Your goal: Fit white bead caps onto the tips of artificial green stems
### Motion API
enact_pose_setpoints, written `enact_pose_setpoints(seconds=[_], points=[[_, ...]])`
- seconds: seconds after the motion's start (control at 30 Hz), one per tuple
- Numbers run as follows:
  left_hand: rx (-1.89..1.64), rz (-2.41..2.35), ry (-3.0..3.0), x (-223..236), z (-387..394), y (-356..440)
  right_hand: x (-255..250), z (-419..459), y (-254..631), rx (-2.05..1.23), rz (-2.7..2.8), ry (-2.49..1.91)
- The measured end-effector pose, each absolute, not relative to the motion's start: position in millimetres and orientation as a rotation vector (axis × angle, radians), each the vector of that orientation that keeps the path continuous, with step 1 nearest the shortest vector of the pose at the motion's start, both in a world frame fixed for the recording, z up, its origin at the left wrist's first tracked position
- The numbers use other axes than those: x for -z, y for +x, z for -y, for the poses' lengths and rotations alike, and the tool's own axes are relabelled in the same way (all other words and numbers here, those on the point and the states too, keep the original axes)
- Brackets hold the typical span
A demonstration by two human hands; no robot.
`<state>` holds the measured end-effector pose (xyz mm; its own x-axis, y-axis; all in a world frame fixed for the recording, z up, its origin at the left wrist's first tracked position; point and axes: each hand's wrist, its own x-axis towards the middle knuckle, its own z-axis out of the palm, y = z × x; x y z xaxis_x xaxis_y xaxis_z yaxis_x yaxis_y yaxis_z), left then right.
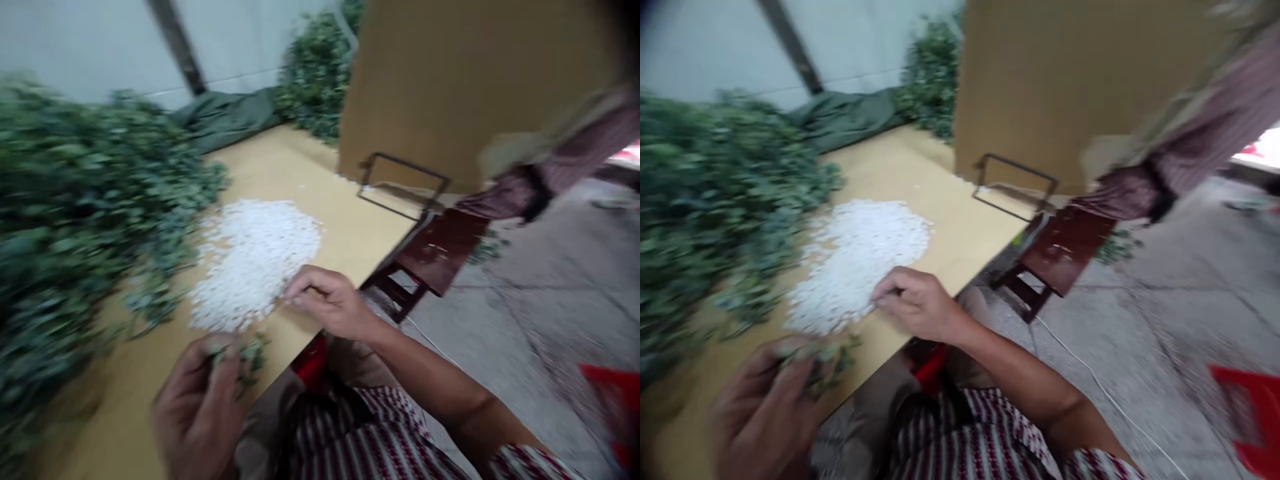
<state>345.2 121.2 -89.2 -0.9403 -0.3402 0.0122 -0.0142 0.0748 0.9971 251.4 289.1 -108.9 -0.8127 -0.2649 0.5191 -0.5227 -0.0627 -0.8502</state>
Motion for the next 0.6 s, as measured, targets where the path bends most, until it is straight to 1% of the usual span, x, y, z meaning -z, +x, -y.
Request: enact_pose_setpoints(seconds=[0.07,0.17,0.37,0.6], points=[[2.024,2.018,0.403,81.1,-125.2,339.3,105.8,-286.9,258.2,-2.252,1.957,0.864],[2.077,2.007,0.352,80.5,-131.9,333.5,99.7,-283.1,269.0,-2.486,1.938,0.875],[2.131,2.077,0.222,83.4,-133.8,338.5,103.3,-277.4,274.5,-2.643,1.919,0.878],[2.104,2.136,0.089,80.9,-133.7,336.4,107.9,-277.4,273.1,-2.828,1.868,0.904]])
